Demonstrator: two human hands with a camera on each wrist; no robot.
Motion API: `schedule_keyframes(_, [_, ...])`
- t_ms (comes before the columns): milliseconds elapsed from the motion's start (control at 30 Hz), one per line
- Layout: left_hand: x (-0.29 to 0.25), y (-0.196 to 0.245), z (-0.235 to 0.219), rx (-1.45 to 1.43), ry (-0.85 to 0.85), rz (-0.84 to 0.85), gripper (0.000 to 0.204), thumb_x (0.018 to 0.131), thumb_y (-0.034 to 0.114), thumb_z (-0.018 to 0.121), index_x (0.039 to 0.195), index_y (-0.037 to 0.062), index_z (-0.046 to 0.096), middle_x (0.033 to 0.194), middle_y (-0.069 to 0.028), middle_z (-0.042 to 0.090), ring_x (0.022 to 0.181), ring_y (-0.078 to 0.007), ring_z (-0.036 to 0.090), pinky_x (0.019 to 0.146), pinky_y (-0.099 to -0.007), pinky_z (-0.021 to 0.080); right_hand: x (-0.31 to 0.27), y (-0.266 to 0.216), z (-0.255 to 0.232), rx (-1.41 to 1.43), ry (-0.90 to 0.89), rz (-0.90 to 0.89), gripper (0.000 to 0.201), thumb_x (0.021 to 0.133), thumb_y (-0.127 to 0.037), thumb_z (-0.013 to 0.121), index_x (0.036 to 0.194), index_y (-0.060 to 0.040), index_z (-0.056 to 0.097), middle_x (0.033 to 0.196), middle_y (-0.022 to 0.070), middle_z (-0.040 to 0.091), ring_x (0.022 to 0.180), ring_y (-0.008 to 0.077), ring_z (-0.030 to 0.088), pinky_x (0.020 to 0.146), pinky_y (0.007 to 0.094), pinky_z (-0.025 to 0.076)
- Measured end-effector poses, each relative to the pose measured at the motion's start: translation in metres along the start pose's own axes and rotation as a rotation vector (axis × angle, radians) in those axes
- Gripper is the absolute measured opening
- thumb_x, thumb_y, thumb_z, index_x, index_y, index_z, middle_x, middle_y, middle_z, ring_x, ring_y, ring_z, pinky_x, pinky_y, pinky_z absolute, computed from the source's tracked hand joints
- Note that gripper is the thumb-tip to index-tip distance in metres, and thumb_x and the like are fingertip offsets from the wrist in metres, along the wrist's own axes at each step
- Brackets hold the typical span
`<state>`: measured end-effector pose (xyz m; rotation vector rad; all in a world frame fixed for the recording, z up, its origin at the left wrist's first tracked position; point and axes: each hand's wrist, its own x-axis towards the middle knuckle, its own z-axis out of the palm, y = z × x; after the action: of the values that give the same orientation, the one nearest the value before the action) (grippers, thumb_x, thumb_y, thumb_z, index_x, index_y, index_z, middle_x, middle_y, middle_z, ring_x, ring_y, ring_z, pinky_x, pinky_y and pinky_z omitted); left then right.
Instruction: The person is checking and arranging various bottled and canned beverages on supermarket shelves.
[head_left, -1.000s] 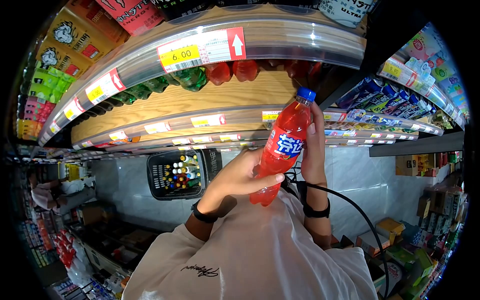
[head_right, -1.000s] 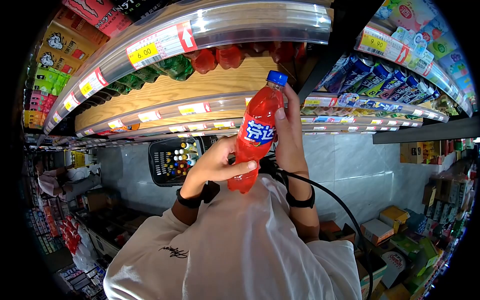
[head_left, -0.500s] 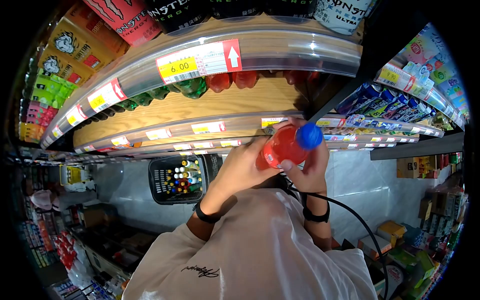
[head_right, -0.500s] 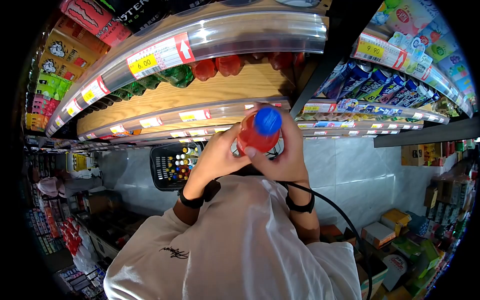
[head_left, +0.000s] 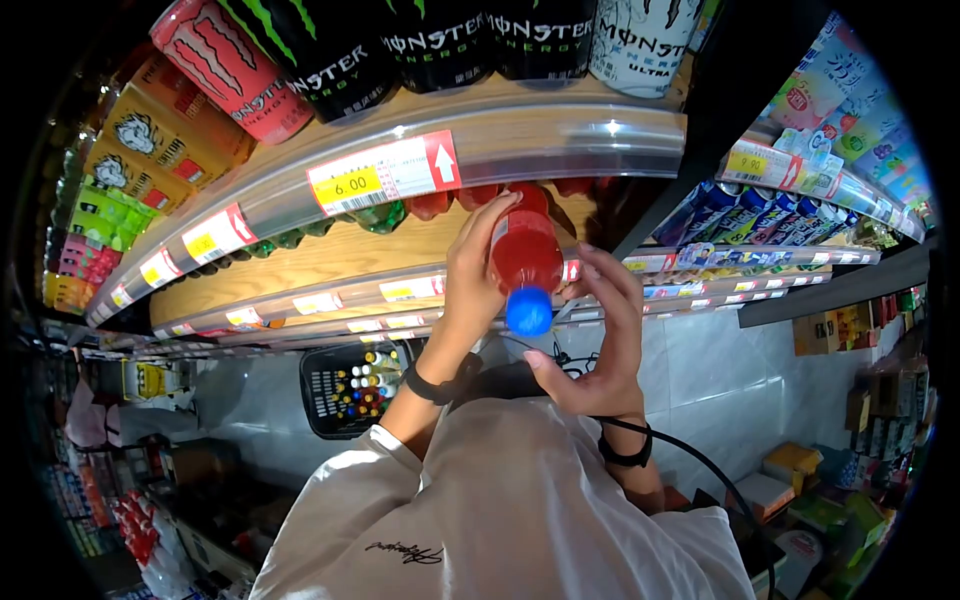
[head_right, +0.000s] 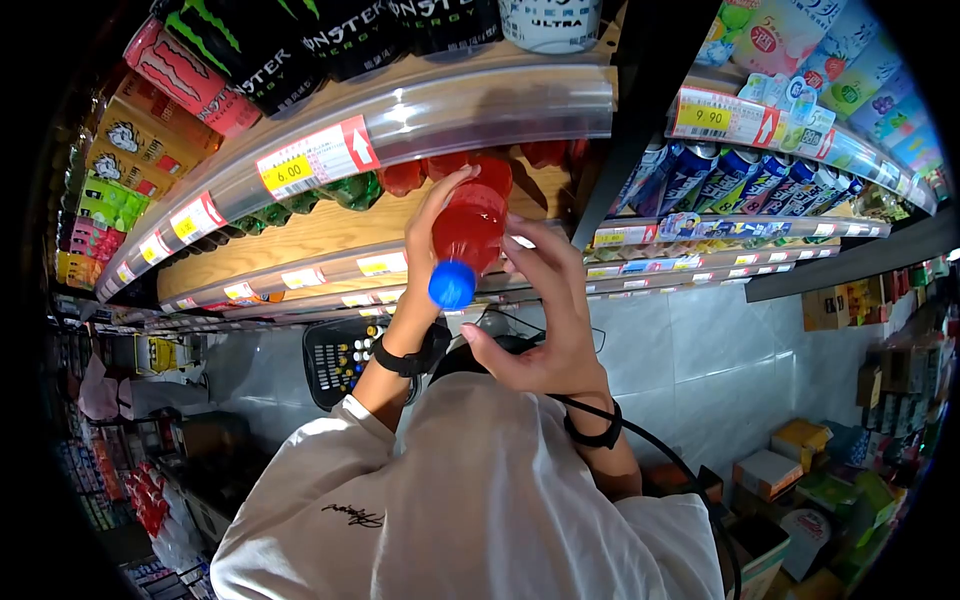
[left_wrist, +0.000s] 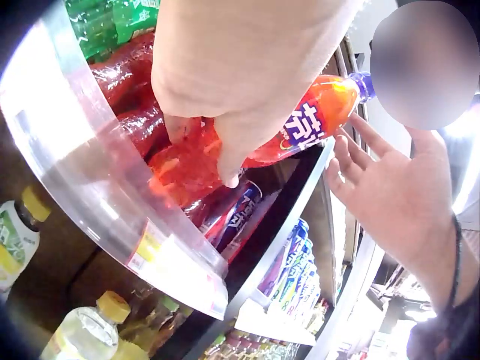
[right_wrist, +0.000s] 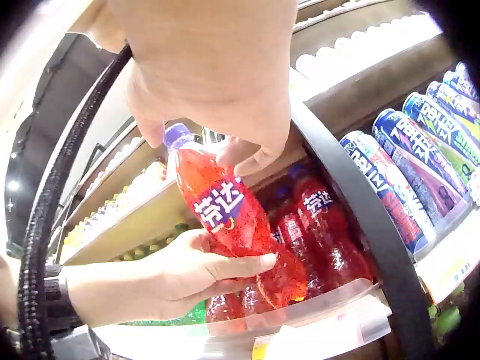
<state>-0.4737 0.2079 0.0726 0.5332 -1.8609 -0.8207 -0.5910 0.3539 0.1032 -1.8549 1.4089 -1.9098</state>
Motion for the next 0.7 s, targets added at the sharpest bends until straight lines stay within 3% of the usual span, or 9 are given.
schedule_keyframes(67, [0.006, -0.008, 0.005, 0.032, 0.015, 0.011, 0.065, 0.077, -0.006, 0.079, 0.139, 0.0015, 0.060, 0.131, -0.0203, 0.070, 0.115, -0.0357, 0.072, 0.097, -0.0390, 0.056, 0.000, 0.000, -0.004, -0.018, -0.013, 0.006, 0.081, 0.077, -0.011, 0.086, 0.148, -0.0006, 0.049, 0.148, 0.0239, 0.052, 0.130, 0.0354, 0.055, 0.098, 0.0389, 0.053])
schedule_keyframes(100, [0.003, -0.019, 0.009, 0.053, 0.026, -0.094, 0.065, 0.077, -0.008, 0.078, 0.139, 0.0006, 0.060, 0.122, -0.0205, 0.073, 0.101, -0.0331, 0.076, 0.085, -0.0376, 0.058, -0.003, 0.003, -0.005, -0.011, -0.022, 0.040, 0.079, 0.077, -0.010, 0.086, 0.147, -0.0003, 0.050, 0.148, 0.0239, 0.051, 0.130, 0.0353, 0.055, 0.098, 0.0393, 0.053])
schedule_keyframes(133, [0.004, -0.026, 0.013, 0.097, 0.030, -0.090, 0.063, 0.079, -0.005, 0.080, 0.139, 0.0006, 0.060, 0.111, -0.0211, 0.075, 0.089, -0.0318, 0.076, 0.075, -0.0378, 0.057, -0.004, 0.005, -0.006, -0.004, -0.031, 0.072, 0.077, 0.078, -0.009, 0.085, 0.146, 0.0000, 0.051, 0.148, 0.0240, 0.051, 0.129, 0.0352, 0.056, 0.098, 0.0396, 0.054])
schedule_keyframes(200, [0.010, -0.026, 0.019, 0.087, 0.046, -0.158, 0.045, 0.083, 0.011, 0.089, 0.120, -0.0018, 0.067, 0.093, -0.0161, 0.079, 0.084, -0.0265, 0.078, 0.076, -0.0351, 0.059, -0.003, 0.002, -0.009, -0.018, -0.037, 0.082, 0.072, 0.079, -0.005, 0.084, 0.144, 0.0006, 0.053, 0.146, 0.0243, 0.053, 0.126, 0.0343, 0.058, 0.098, 0.0390, 0.054])
schedule_keyframes(267, [0.016, -0.028, 0.021, 0.195, 0.046, -0.117, 0.046, 0.083, 0.016, 0.091, 0.117, -0.0018, 0.066, 0.097, -0.0176, 0.079, 0.088, -0.0291, 0.079, 0.077, -0.0356, 0.059, -0.004, 0.003, -0.010, -0.039, -0.028, 0.131, 0.068, 0.080, -0.002, 0.082, 0.142, 0.0008, 0.054, 0.144, 0.0240, 0.055, 0.124, 0.0327, 0.060, 0.096, 0.0378, 0.054])
schedule_keyframes(400, [0.021, -0.038, 0.026, 0.243, 0.073, -0.121, 0.043, 0.084, 0.017, 0.089, 0.114, -0.0031, 0.066, 0.100, -0.0184, 0.079, 0.092, -0.0312, 0.078, 0.078, -0.0363, 0.059, -0.005, 0.005, -0.013, -0.074, -0.046, 0.188, 0.063, 0.081, 0.000, 0.082, 0.139, 0.0020, 0.056, 0.139, 0.0213, 0.060, 0.112, 0.0286, 0.066, 0.093, 0.0358, 0.055])
schedule_keyframes(467, [0.024, -0.037, 0.027, 0.265, 0.040, -0.209, 0.031, 0.085, 0.020, 0.088, 0.099, -0.0023, 0.072, 0.091, -0.0172, 0.078, 0.077, -0.0281, 0.077, 0.067, -0.0359, 0.059, -0.008, 0.009, -0.012, -0.046, -0.021, 0.204, 0.062, 0.080, 0.001, 0.081, 0.137, 0.0023, 0.058, 0.136, 0.0196, 0.063, 0.100, 0.0247, 0.066, 0.093, 0.0357, 0.053])
schedule_keyframes(567, [0.029, -0.036, 0.029, 0.329, 0.166, -0.068, 0.028, 0.086, 0.021, 0.087, 0.094, -0.0011, 0.074, 0.079, -0.0159, 0.074, 0.061, -0.0288, 0.070, 0.058, -0.0365, 0.055, -0.014, 0.015, -0.018, -0.113, -0.014, 0.237, 0.057, 0.082, 0.001, 0.078, 0.136, 0.0021, 0.059, 0.132, 0.0194, 0.065, 0.099, 0.0245, 0.066, 0.092, 0.0351, 0.053])
schedule_keyframes(700, [0.023, -0.040, 0.029, 0.325, 0.133, -0.154, 0.027, 0.090, 0.024, 0.083, 0.097, -0.0001, 0.073, 0.086, -0.0176, 0.074, 0.071, -0.0341, 0.071, 0.065, -0.0424, 0.056, -0.017, 0.030, -0.027, -0.188, 0.103, 0.235, 0.048, 0.086, 0.001, 0.073, 0.132, 0.0015, 0.059, 0.132, 0.0195, 0.065, 0.096, 0.0244, 0.066, 0.089, 0.0355, 0.054])
